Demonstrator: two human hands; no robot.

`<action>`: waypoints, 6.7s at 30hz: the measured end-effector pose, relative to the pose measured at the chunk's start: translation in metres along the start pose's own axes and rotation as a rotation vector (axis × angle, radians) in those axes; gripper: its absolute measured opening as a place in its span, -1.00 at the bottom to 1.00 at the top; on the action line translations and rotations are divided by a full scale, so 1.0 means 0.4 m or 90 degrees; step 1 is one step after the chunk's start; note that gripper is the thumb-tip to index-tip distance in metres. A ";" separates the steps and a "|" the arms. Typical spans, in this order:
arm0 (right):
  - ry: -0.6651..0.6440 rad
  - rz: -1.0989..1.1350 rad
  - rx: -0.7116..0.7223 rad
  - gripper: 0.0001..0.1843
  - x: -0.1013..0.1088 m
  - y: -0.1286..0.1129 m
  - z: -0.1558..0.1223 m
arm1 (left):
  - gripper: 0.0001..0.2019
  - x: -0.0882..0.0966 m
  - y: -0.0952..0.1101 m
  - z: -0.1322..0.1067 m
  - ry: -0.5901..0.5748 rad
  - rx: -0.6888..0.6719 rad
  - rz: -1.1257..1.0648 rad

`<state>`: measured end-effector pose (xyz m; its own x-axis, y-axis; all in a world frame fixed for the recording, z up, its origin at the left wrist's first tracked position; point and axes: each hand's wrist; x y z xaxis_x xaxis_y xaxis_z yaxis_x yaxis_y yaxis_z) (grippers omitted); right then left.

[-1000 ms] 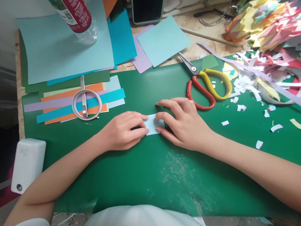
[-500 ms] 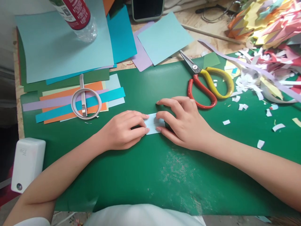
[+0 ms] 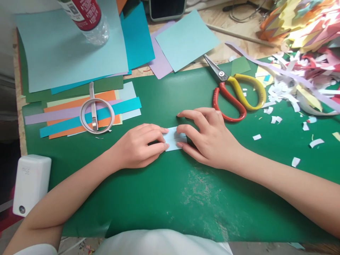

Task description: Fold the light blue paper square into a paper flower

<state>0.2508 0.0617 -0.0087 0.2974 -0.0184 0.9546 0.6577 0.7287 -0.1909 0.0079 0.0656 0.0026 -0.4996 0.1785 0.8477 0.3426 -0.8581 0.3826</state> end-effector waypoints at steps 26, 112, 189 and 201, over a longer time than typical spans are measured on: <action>0.001 -0.028 -0.014 -0.81 -0.004 -0.004 -0.003 | -0.88 0.006 -0.004 -0.008 -0.029 -0.034 -0.007; 0.270 0.078 0.387 -0.78 0.017 -0.009 -0.010 | -0.80 -0.007 0.010 0.023 0.070 0.224 -0.126; 0.233 0.461 -0.247 -0.80 0.035 0.031 0.011 | -0.76 -0.052 0.008 0.111 0.005 0.424 -0.521; 0.235 0.457 -0.218 -0.82 0.033 0.031 0.014 | -0.74 -0.050 0.009 0.111 0.024 0.457 -0.530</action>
<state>0.2591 0.0743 0.0027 0.8848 0.1022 0.4546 0.3805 0.4045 -0.8316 0.0546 0.0803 0.0034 -0.8092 0.5459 0.2172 0.2632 0.0064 0.9647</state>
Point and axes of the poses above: each hand's wrist, its own z-axis towards the middle knuckle, its own x-axis out of the back of the hand, y = z × x
